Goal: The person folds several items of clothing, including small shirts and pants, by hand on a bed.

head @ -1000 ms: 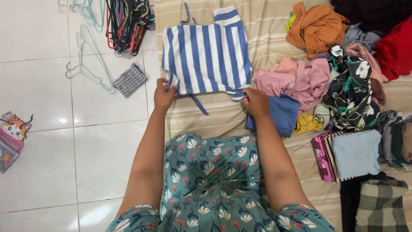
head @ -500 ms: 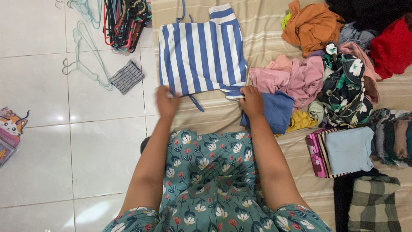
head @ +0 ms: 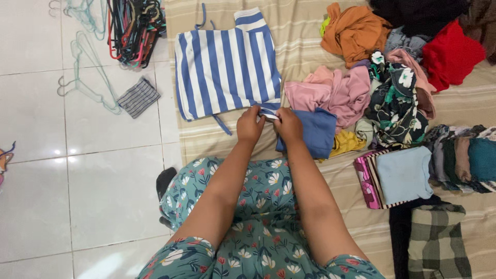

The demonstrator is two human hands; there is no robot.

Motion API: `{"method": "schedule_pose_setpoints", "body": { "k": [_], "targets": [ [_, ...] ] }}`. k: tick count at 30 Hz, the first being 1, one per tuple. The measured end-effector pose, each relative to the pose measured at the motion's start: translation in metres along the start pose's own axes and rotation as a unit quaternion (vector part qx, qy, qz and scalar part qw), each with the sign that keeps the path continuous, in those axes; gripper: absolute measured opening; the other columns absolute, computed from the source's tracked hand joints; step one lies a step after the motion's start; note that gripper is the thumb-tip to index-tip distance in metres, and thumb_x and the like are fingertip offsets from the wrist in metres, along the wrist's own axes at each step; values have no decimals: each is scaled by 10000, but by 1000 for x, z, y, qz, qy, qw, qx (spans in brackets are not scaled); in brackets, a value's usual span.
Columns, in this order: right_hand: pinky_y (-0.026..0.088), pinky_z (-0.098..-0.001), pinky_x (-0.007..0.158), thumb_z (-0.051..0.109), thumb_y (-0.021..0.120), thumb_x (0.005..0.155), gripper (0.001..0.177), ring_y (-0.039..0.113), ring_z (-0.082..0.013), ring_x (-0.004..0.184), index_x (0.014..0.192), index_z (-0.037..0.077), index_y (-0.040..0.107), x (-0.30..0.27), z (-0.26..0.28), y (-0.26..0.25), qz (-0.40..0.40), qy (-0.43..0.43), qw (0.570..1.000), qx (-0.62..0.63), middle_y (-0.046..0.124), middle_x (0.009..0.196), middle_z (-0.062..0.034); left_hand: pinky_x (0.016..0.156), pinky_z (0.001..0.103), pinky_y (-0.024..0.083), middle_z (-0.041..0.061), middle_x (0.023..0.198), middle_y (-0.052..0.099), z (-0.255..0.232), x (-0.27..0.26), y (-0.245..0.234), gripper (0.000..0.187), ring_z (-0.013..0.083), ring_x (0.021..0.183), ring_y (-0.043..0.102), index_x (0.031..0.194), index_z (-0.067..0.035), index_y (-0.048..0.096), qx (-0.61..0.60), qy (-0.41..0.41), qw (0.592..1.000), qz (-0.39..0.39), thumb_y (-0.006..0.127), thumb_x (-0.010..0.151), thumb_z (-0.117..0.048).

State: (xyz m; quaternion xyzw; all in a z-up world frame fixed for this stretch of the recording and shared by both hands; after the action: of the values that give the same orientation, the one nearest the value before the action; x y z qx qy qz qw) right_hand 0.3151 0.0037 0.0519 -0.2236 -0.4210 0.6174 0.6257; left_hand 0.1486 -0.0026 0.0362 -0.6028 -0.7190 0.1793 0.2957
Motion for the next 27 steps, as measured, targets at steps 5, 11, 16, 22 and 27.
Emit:
{"method": "schedule_pose_setpoints", "body": {
  "k": [5, 11, 16, 22, 27],
  "targets": [
    [500, -485, 696, 87, 721, 798, 199, 651, -363, 839, 951, 102, 594, 4, 8, -2, -2, -3, 1000, -16, 650, 898, -118, 721, 483, 507, 85, 923, 734, 5, 8, 8, 254, 324, 859, 697, 1038, -123, 603, 44, -7, 999, 25, 736, 827, -170],
    [509, -464, 753, 70, 709, 781, 189, 645, -334, 925, 913, 112, 580, 2, 10, -8, -3, -48, 998, -35, 619, 912, -89, 752, 482, 528, 133, 930, 744, 9, -9, 6, 241, 352, 851, 714, 1047, -124, 597, 96, -48, 990, 90, 687, 832, -187],
    [460, -489, 759, 96, 752, 701, 172, 620, -323, 946, 827, 132, 641, 2, 21, -16, 88, -62, 992, -71, 641, 885, -64, 830, 500, 533, 159, 1026, 753, -7, -16, -17, 277, 374, 966, 708, 1116, -115, 623, 105, -114, 974, 165, 662, 851, -183],
    [469, -478, 896, 145, 679, 784, 197, 604, -296, 1061, 976, 170, 708, 15, 6, -22, 57, -100, 991, -74, 676, 1035, -54, 954, 478, 499, 167, 1198, 688, 37, 14, -90, 445, 369, 1129, 643, 1234, -175, 658, 101, -161, 955, 228, 714, 800, -255],
    [469, -429, 1030, 95, 562, 906, 309, 592, -282, 1280, 1170, 162, 707, 47, -12, -15, -27, -224, 964, -140, 683, 1329, -67, 812, 512, 501, 147, 1161, 646, 104, 21, -181, 429, 388, 1071, 595, 1073, -87, 658, 231, 48, 968, 88, 720, 648, -93]
  ]
}}
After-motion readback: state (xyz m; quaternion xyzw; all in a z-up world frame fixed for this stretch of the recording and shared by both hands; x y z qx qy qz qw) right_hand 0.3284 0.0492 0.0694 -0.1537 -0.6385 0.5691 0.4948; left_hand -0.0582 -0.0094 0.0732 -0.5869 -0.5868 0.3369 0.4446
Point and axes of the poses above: each hand's wrist, its own x-axis towards the middle knuckle, its own y-axis out of the palm, z = x × y, the point moved 2 cm from there along x, towards the middle knuckle
